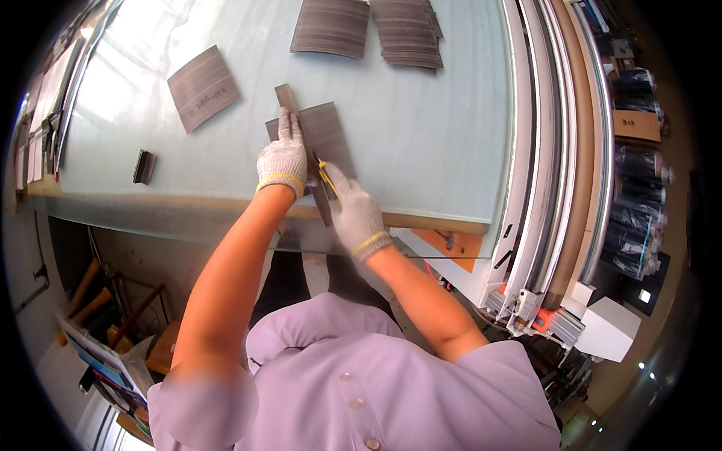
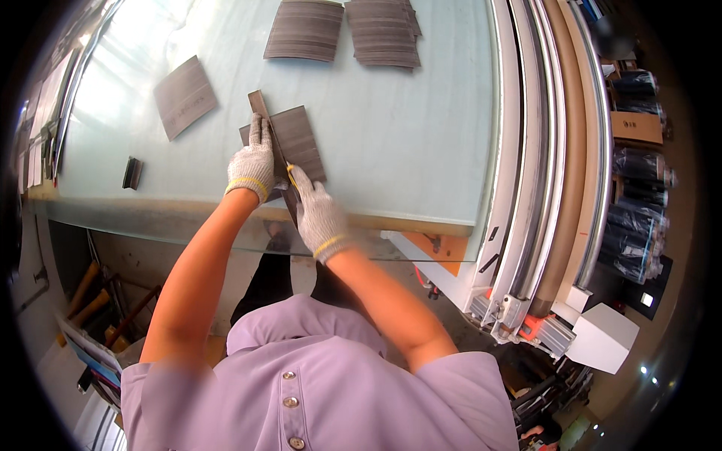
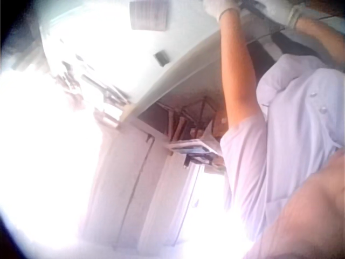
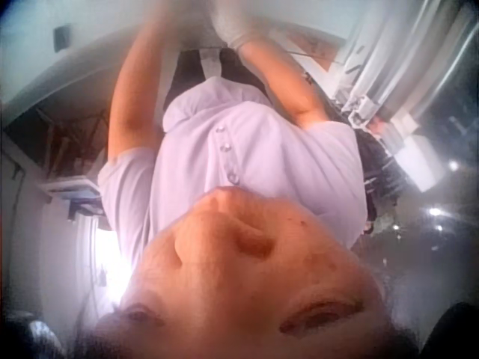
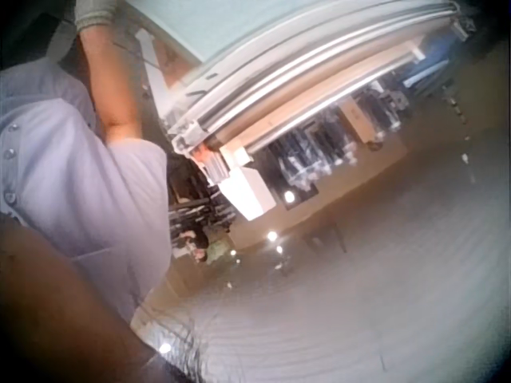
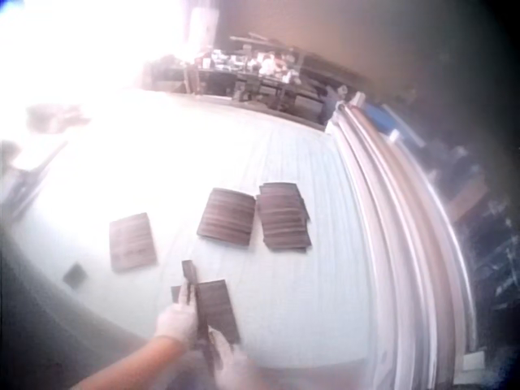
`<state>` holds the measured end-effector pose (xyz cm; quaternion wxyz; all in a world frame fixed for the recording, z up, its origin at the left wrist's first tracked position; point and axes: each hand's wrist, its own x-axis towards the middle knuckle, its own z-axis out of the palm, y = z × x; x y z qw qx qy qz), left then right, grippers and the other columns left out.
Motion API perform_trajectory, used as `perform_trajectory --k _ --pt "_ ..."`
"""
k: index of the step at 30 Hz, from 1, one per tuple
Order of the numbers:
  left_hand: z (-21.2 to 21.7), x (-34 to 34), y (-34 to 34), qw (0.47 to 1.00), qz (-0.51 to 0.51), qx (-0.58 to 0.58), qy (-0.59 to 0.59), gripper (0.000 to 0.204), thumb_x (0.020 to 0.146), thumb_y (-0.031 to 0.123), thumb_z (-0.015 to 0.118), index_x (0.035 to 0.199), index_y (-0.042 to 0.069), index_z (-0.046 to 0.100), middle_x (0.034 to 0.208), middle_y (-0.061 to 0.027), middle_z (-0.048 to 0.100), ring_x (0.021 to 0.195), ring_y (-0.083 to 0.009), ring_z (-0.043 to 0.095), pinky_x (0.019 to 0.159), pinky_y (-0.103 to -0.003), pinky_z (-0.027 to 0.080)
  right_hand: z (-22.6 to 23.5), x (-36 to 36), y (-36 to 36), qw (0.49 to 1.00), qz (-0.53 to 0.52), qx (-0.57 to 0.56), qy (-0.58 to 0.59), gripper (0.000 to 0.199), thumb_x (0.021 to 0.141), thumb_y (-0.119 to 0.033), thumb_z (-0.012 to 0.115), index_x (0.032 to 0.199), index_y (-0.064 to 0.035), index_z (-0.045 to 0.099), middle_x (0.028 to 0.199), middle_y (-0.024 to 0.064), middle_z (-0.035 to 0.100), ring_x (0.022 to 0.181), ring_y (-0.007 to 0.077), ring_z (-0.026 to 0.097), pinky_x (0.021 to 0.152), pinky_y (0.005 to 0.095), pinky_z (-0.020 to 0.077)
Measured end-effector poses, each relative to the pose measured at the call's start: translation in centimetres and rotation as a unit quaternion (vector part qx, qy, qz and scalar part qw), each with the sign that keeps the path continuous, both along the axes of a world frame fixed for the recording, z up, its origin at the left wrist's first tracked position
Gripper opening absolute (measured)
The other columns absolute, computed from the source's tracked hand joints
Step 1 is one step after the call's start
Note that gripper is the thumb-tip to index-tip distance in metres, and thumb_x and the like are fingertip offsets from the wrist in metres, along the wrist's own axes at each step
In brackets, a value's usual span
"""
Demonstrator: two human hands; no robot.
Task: The person measures and marks multiple rectangular brown material sheets using a ruler and a red marker. They then use a utility knife to cut the sheets along the marked lines. The person stacks the cut pieces on the workbench.
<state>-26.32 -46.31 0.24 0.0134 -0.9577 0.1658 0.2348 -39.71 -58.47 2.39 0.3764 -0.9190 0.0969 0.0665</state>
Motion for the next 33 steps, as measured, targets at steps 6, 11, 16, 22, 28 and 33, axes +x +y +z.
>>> perform_trajectory --k 6,11,16,22,28,33 --pt "1.7 0.1 -0.4 0.999 0.003 0.019 0.036 0.142 0.060 0.033 0.100 0.164 0.000 0.010 0.173 -0.0177 0.007 0.106 -0.0331 0.073 0.089 -0.042 0.060 1.3 -5.6 -0.3 0.998 0.008 -0.021 0.056 0.067 0.089 -0.008 0.061 0.153 -0.0170 0.045 0.105 0.0247 0.066 0.088 0.0470 0.067 0.076 0.0547 0.0564" --pt "1.9 0.2 -0.4 0.998 -0.001 0.029 0.051 0.146 0.058 0.041 0.100 0.164 0.000 0.008 0.174 -0.0170 0.004 0.109 -0.0330 0.072 0.090 -0.042 0.060 2.0 -6.5 -0.6 0.995 0.031 -0.055 0.078 0.066 0.089 -0.011 0.063 0.152 -0.0153 0.045 0.107 0.0231 0.066 0.087 0.0453 0.068 0.075 0.0530 0.0573" --pt "2.2 0.3 -0.5 0.998 0.000 0.024 0.060 0.146 0.060 0.043 0.099 0.165 0.002 0.006 0.174 -0.0156 0.001 0.111 -0.0320 0.072 0.091 -0.042 0.060 1.9 -7.3 -0.8 0.997 0.035 -0.054 0.037 0.070 0.088 -0.002 0.064 0.153 -0.0170 0.045 0.102 0.0200 0.063 0.082 0.0457 0.065 0.075 0.0544 0.0539" --pt "2.3 0.4 -0.3 0.998 0.009 0.015 0.064 0.145 0.060 0.043 0.099 0.165 0.002 0.008 0.174 -0.0151 0.003 0.111 -0.0320 0.072 0.091 -0.043 0.059 3.3 -1.0 -2.4 1.000 0.010 -0.002 -0.029 0.064 0.089 -0.002 0.064 0.150 -0.0153 0.049 0.107 0.0248 0.067 0.094 0.0471 0.066 0.082 0.0553 0.0535" --pt "1.1 0.3 -0.4 0.999 0.014 -0.012 0.035 0.144 0.058 0.037 0.101 0.165 0.002 0.010 0.174 -0.0156 0.007 0.108 -0.0330 0.072 0.090 -0.043 0.060 0.2 10.7 -0.5 0.998 -0.008 -0.052 -0.014 0.058 0.088 0.000 0.058 0.145 -0.0115 0.054 0.115 0.0282 0.067 0.101 0.0485 0.065 0.086 0.0537 0.0542" --pt "-0.1 0.0 0.2 1.000 0.006 -0.018 -0.005 0.117 0.074 0.020 0.088 0.164 0.001 0.016 0.173 -0.0178 0.010 0.101 -0.0357 0.074 0.085 -0.045 0.062 -0.3 4.6 0.3 0.999 -0.002 0.005 -0.032 0.061 0.088 -0.003 0.060 0.148 -0.0143 0.051 0.115 0.0271 0.067 0.096 0.0492 0.066 0.085 0.0541 0.0553"
